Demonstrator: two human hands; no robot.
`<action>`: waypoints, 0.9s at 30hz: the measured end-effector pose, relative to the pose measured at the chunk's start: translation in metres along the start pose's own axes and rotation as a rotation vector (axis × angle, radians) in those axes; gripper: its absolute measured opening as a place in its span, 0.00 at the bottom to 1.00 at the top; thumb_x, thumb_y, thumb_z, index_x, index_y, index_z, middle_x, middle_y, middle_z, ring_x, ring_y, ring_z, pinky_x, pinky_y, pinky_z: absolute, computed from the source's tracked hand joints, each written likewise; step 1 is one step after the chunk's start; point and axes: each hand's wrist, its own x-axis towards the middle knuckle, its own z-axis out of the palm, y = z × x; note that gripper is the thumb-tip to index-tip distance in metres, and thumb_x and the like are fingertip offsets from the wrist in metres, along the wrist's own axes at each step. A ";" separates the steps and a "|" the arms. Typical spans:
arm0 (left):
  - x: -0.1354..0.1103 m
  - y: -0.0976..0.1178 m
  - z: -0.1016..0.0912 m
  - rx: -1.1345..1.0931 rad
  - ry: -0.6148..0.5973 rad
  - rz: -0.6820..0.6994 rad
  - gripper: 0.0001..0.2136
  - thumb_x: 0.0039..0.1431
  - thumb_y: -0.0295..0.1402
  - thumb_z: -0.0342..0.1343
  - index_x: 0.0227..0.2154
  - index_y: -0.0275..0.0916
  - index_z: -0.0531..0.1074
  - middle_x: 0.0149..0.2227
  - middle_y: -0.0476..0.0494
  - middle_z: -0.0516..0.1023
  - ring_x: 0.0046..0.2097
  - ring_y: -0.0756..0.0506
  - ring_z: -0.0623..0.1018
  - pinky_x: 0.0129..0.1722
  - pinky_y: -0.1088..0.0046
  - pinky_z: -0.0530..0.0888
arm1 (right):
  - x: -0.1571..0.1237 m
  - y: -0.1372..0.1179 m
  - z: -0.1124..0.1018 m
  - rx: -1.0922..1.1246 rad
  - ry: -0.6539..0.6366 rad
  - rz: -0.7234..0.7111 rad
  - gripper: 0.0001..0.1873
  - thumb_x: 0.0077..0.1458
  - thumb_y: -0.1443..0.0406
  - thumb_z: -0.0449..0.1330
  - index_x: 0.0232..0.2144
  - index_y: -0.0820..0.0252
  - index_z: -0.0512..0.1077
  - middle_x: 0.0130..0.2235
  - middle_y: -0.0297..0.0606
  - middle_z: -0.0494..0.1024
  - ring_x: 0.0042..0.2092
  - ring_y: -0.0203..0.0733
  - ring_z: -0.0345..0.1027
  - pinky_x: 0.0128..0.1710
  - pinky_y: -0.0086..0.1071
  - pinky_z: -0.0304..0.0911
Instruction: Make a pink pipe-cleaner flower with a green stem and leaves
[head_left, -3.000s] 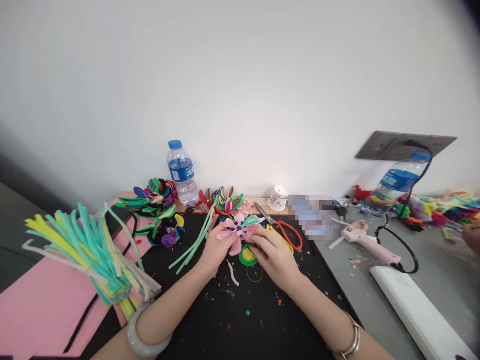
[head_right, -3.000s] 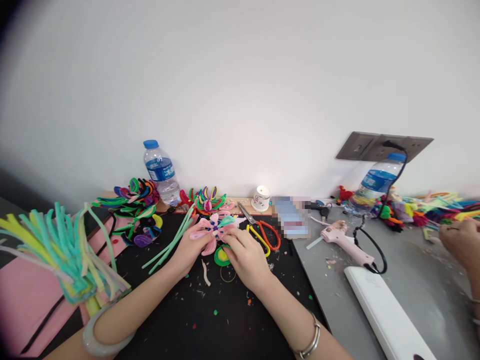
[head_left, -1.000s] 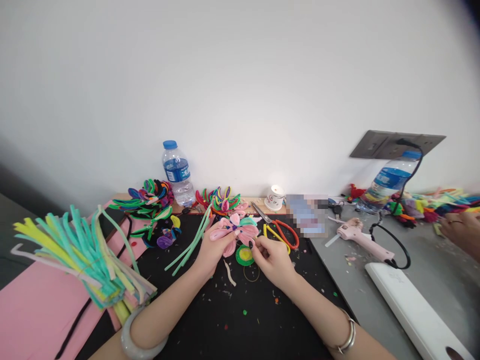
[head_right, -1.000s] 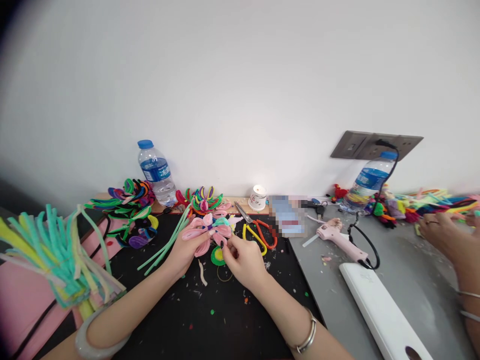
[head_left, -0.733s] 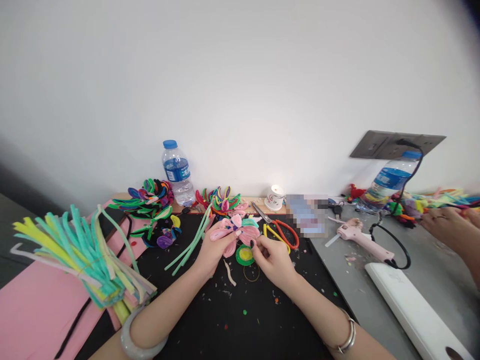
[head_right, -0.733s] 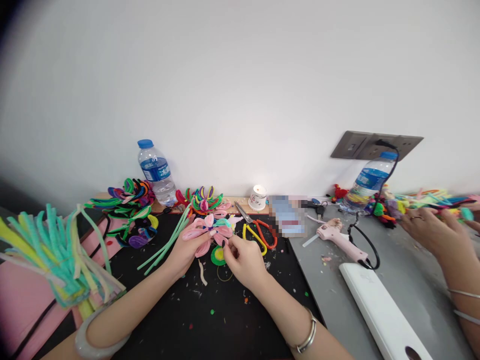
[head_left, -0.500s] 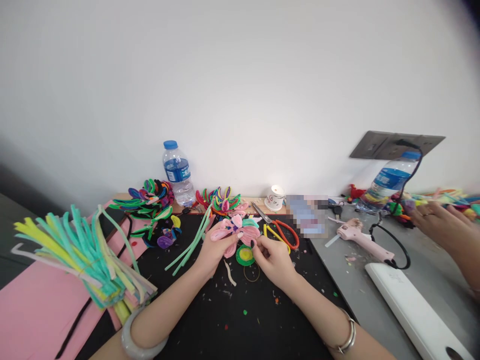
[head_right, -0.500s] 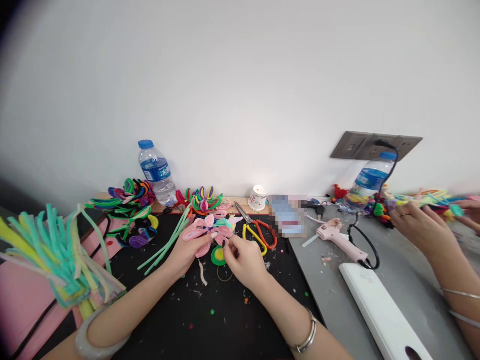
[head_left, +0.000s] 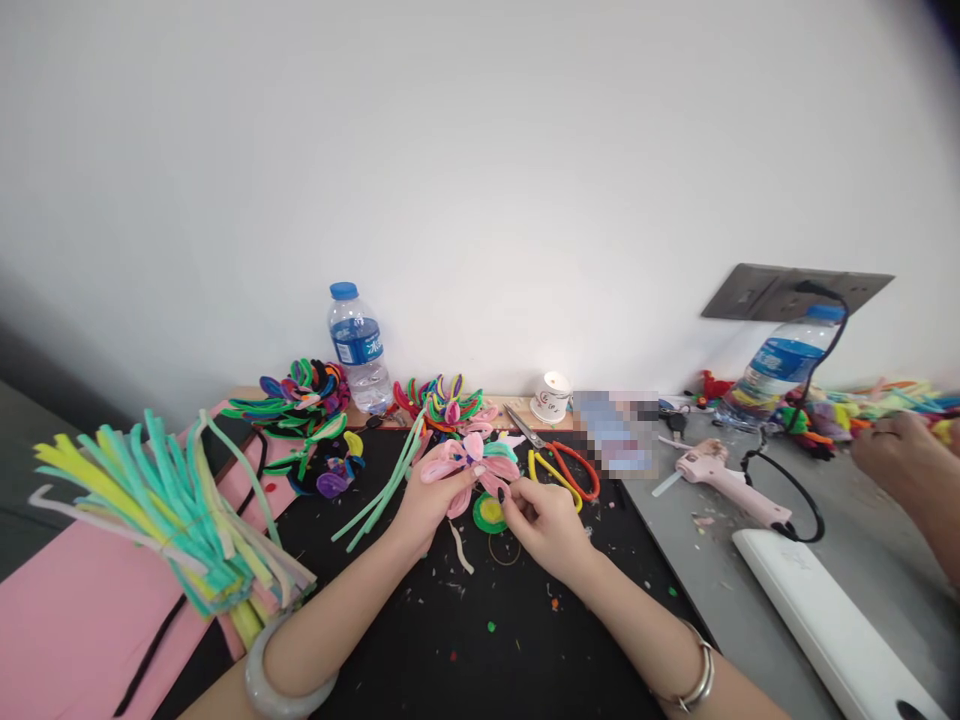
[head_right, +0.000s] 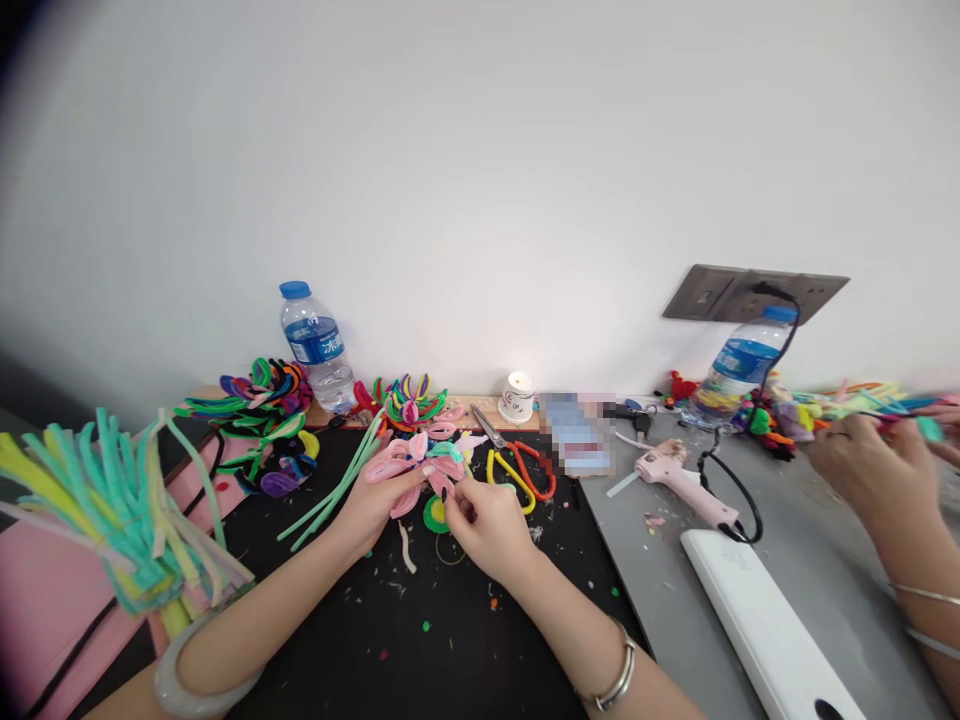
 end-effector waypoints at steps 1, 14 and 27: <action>0.000 0.000 0.000 0.007 0.006 0.004 0.11 0.39 0.31 0.66 0.29 0.37 0.72 0.31 0.50 0.77 0.36 0.49 0.75 0.38 0.76 0.69 | 0.000 0.000 0.000 -0.005 -0.003 0.002 0.12 0.55 0.67 0.51 0.21 0.61 0.63 0.17 0.30 0.63 0.19 0.29 0.56 0.20 0.24 0.50; 0.000 0.004 0.000 0.114 -0.003 0.023 0.12 0.39 0.32 0.65 0.30 0.37 0.73 0.32 0.48 0.78 0.36 0.47 0.76 0.38 0.74 0.70 | 0.002 0.000 -0.005 0.073 0.093 0.091 0.13 0.53 0.66 0.51 0.18 0.59 0.58 0.17 0.29 0.62 0.19 0.29 0.55 0.20 0.23 0.49; -0.002 0.008 0.001 0.173 0.001 0.019 0.11 0.37 0.31 0.65 0.29 0.39 0.75 0.31 0.47 0.78 0.35 0.45 0.76 0.37 0.71 0.71 | 0.004 0.003 -0.004 0.029 0.113 0.111 0.13 0.53 0.65 0.51 0.18 0.59 0.56 0.17 0.28 0.59 0.20 0.30 0.53 0.20 0.24 0.48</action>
